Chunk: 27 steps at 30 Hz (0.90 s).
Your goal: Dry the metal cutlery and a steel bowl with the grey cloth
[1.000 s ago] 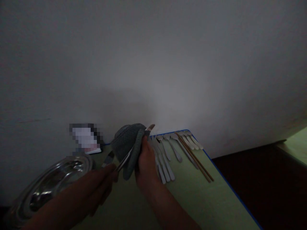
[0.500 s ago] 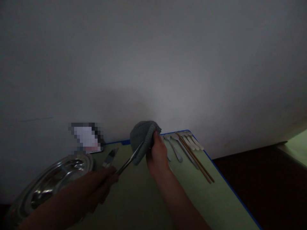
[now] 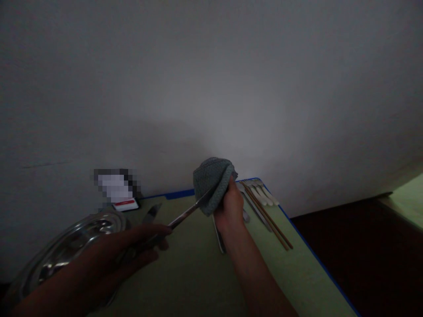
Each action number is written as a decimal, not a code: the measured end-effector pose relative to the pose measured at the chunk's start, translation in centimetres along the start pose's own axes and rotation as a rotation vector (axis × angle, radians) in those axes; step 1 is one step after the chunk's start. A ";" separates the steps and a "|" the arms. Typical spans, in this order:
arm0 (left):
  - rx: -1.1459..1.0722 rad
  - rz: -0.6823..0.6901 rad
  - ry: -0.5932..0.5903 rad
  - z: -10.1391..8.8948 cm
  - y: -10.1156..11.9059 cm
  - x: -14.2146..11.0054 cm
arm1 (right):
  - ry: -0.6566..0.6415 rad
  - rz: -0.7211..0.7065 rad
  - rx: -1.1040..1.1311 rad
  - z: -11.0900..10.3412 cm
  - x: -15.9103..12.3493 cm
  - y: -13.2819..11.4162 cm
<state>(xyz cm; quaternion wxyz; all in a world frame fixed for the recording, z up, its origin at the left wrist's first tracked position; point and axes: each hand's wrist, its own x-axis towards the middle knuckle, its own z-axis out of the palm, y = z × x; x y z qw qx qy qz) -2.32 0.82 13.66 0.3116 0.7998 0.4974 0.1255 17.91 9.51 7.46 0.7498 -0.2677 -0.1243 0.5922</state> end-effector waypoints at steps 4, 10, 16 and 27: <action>0.009 -0.028 -0.052 -0.1 0.2 -0.8 | 0.099 0.151 0.017 0.8 -0.8 0.0; -0.046 -0.002 -0.063 -0.4 1.5 -1.8 | -0.011 0.245 0.032 1.1 -1.7 0.3; -0.019 -0.020 -0.056 0.0 1.0 -2.4 | -0.007 0.284 0.034 0.7 -1.2 0.1; 0.062 0.022 0.186 -0.3 1.6 0.5 | -0.076 0.299 0.055 1.0 -1.2 0.2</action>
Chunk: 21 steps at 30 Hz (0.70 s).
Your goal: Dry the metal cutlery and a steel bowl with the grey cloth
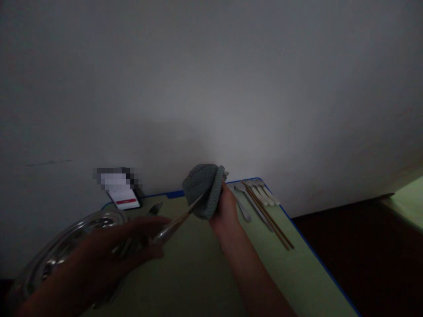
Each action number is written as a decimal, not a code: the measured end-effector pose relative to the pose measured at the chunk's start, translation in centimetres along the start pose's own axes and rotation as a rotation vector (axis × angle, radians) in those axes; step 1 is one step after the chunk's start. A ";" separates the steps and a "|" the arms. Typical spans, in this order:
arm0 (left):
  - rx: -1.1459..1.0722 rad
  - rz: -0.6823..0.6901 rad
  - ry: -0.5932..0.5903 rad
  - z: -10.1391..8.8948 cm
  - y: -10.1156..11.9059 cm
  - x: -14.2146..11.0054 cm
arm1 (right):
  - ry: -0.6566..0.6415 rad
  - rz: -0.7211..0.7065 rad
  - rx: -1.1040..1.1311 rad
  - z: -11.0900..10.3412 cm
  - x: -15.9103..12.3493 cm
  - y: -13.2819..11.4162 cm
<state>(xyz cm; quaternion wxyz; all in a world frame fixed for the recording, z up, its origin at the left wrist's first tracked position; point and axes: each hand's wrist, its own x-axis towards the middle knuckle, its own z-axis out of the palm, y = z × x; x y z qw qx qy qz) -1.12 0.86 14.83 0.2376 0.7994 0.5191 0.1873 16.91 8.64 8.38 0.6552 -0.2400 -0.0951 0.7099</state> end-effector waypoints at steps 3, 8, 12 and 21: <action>0.047 0.007 0.140 -0.1 0.1 0.4 | -0.014 0.023 0.017 -0.1 0.2 0.0; 0.024 0.020 0.026 0.1 0.0 0.5 | -0.018 0.023 -0.009 -0.3 0.3 -0.1; 0.003 0.046 -0.089 0.6 -0.3 0.4 | -0.023 0.010 -0.045 -0.1 0.0 0.0; 0.030 0.069 -0.124 0.7 -0.7 0.0 | -0.007 0.170 -0.136 1.0 -1.3 1.3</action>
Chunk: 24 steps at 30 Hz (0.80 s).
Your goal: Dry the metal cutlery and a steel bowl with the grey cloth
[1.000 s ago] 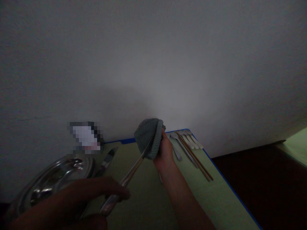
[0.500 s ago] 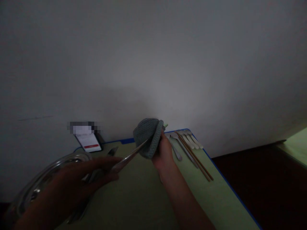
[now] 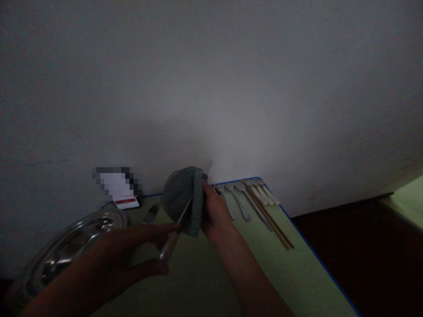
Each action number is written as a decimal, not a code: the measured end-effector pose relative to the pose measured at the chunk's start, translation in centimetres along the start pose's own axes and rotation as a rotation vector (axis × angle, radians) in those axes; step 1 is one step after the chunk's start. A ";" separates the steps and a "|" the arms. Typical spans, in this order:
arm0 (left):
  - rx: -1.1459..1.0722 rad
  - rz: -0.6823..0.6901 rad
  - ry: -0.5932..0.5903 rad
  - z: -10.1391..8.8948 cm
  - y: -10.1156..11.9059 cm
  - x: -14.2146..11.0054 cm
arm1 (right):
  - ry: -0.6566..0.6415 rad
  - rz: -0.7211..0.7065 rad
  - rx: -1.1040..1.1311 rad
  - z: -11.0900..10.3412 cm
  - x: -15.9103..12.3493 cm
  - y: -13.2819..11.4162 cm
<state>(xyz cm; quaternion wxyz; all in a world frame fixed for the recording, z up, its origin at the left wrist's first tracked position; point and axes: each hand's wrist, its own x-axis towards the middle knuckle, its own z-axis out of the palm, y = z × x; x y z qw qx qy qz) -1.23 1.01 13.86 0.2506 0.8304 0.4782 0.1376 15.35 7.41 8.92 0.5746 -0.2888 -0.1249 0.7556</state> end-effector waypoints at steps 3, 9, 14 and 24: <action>-0.011 0.006 0.054 -0.2 0.3 0.0 | -0.073 -0.029 -0.073 0.1 -0.3 0.2; 0.006 0.056 0.176 -0.5 0.3 0.0 | -0.258 -0.093 -0.244 -0.3 -0.6 0.2; 0.045 0.022 0.154 -0.3 -0.1 0.1 | -0.231 -0.090 -0.254 -0.5 -0.7 0.3; 0.053 0.028 -0.068 0.0 0.1 -0.6 | 0.077 -0.104 0.087 -0.6 0.5 -0.6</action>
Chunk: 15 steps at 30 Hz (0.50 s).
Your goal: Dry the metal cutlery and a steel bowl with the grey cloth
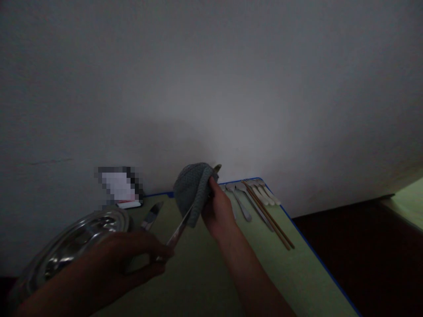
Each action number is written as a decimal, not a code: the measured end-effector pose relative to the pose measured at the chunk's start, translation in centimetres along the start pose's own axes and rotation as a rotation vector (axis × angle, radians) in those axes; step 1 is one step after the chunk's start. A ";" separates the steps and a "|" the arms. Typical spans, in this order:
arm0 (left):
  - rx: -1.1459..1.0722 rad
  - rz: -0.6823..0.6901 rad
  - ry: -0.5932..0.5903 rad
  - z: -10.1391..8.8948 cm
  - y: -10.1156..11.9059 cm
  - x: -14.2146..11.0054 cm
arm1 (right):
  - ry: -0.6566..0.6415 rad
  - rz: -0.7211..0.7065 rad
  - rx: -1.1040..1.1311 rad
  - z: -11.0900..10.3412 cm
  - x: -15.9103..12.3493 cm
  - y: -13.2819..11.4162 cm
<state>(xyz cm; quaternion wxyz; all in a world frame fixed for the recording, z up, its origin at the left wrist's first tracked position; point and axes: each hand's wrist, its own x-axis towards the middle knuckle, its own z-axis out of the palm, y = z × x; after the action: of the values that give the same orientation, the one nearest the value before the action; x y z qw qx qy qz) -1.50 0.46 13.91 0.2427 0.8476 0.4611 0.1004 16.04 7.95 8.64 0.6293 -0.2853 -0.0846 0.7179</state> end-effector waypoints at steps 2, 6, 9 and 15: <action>-0.014 0.003 -0.028 0.2 -0.1 0.0 | 0.040 -0.035 0.037 0.2 -0.1 -0.3; -0.019 0.006 -0.048 0.6 -0.5 0.3 | 0.058 -0.015 0.087 0.6 -0.3 -0.5; -0.023 -0.012 -0.046 0.7 -0.7 0.5 | 0.060 0.008 0.119 0.4 0.0 -0.3; -0.022 -0.144 -0.036 0.6 -0.7 0.2 | 0.059 -0.045 0.081 0.0 0.1 -0.2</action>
<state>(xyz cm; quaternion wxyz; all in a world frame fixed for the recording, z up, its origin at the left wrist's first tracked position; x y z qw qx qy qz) -1.65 0.77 13.03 0.2668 0.8113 0.5151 0.0725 16.22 8.13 8.70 0.6587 -0.2786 -0.0436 0.6976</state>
